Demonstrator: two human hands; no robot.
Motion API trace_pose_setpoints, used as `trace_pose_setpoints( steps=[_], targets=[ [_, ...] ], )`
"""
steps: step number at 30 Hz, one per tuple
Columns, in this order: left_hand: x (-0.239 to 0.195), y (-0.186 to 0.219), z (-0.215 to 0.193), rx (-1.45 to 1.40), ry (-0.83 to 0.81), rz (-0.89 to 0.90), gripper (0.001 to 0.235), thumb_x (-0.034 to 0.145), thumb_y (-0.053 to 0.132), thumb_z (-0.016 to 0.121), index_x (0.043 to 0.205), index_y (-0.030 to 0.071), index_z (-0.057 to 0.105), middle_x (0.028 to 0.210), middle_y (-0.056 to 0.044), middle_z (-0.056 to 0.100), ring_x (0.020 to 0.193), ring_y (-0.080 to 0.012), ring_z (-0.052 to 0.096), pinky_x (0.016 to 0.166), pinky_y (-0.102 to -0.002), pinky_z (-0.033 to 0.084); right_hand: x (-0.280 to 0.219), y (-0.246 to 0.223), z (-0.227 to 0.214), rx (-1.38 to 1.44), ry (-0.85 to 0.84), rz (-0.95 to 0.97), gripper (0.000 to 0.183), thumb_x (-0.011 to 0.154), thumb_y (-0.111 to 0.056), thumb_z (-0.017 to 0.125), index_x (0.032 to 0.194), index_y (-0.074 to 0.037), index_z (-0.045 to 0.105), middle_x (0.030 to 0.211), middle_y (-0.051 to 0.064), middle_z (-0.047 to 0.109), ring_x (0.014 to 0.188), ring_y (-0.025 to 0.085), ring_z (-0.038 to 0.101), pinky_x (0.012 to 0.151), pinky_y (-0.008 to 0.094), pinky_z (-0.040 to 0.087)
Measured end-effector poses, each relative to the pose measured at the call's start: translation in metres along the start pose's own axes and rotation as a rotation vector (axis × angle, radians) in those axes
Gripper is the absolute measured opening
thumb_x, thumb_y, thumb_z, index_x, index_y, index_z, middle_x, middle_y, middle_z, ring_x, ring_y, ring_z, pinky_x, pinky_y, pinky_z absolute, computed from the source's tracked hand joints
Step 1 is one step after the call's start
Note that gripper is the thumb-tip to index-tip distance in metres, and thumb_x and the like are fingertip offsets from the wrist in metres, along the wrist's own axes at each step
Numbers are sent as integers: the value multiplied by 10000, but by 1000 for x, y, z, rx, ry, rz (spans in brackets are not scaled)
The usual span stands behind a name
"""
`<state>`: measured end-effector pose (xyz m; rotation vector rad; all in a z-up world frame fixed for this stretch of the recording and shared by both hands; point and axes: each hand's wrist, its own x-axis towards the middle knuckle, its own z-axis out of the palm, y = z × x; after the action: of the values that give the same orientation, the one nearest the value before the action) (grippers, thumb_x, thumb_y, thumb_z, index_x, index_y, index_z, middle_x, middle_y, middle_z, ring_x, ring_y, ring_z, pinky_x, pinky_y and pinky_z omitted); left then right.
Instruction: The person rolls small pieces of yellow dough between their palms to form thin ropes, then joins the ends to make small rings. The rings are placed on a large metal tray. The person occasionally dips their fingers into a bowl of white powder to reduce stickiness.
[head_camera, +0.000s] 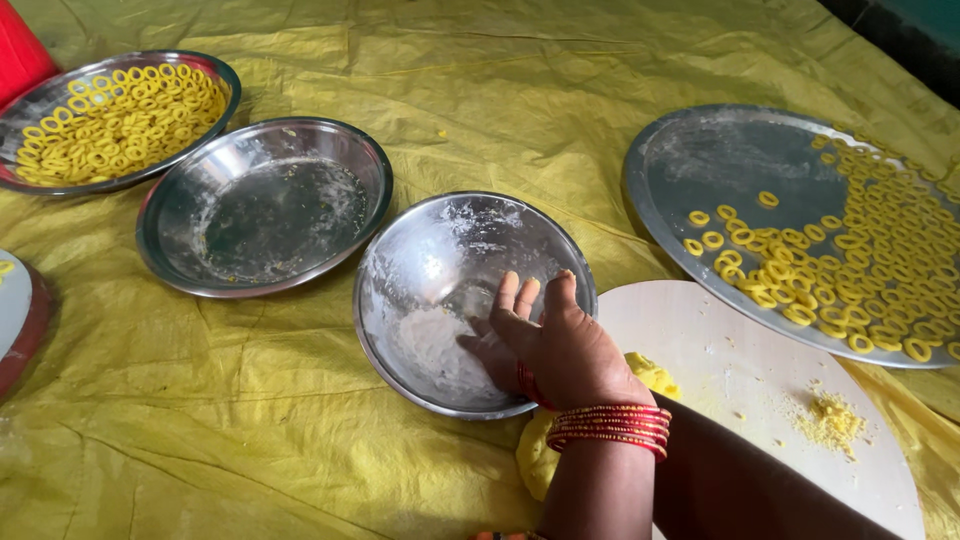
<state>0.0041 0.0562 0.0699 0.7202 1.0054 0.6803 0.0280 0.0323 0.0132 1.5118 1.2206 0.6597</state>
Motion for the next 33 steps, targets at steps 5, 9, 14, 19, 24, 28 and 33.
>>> trace_pose_setpoints(
  steps=[5,9,14,19,24,28,33],
  targets=[
    [4,-6,-2,-3,0,-1,572,861,194,653,1402,118,487,1405,-107,582,1275,-235,582,1071,-391,443,1,6,-12,298,-5,-43,385,1019,-196,374,1376,-54,359,1424,297,472,1306,367,504,826,640,551],
    [5,-11,2,-10,-18,10,569,865,203,648,1403,109,487,1405,-114,577,1271,-240,583,1060,-391,451,4,13,-10,263,54,16,540,948,-219,408,1470,-121,310,1443,244,479,1251,349,535,806,608,572],
    [3,-25,5,-22,-31,25,568,870,215,642,1404,99,487,1405,-124,570,1265,-247,584,1047,-390,461,8,1,1,62,-5,39,373,951,-71,526,1316,6,532,1391,187,486,1247,299,492,804,519,558],
    [12,-42,3,-110,-79,123,567,876,227,636,1405,89,487,1406,-133,563,1260,-253,585,1034,-390,471,6,-15,18,-104,-44,-41,183,825,-27,690,973,-116,749,1417,153,473,1355,281,413,807,474,574],
    [29,-72,-1,-47,-99,159,569,880,254,622,1402,81,477,1405,-133,550,1262,-269,575,1033,-400,464,-28,2,82,2067,87,795,202,871,-117,750,1051,-30,778,948,112,790,835,191,760,773,341,607],
    [35,-117,6,-67,-301,13,681,948,443,572,1480,33,459,1510,-157,538,1362,-291,555,1117,-389,408,-98,-31,99,2424,362,745,294,885,-60,675,1148,42,757,1030,145,820,922,181,736,825,309,603],
    [19,-151,-7,-76,-590,-442,888,898,695,406,1580,128,346,1571,-185,503,1443,-324,470,1185,-448,309,-182,-66,57,2437,-180,974,472,948,-279,627,1373,-78,669,1302,72,746,1282,149,627,1099,299,424]
  ],
)
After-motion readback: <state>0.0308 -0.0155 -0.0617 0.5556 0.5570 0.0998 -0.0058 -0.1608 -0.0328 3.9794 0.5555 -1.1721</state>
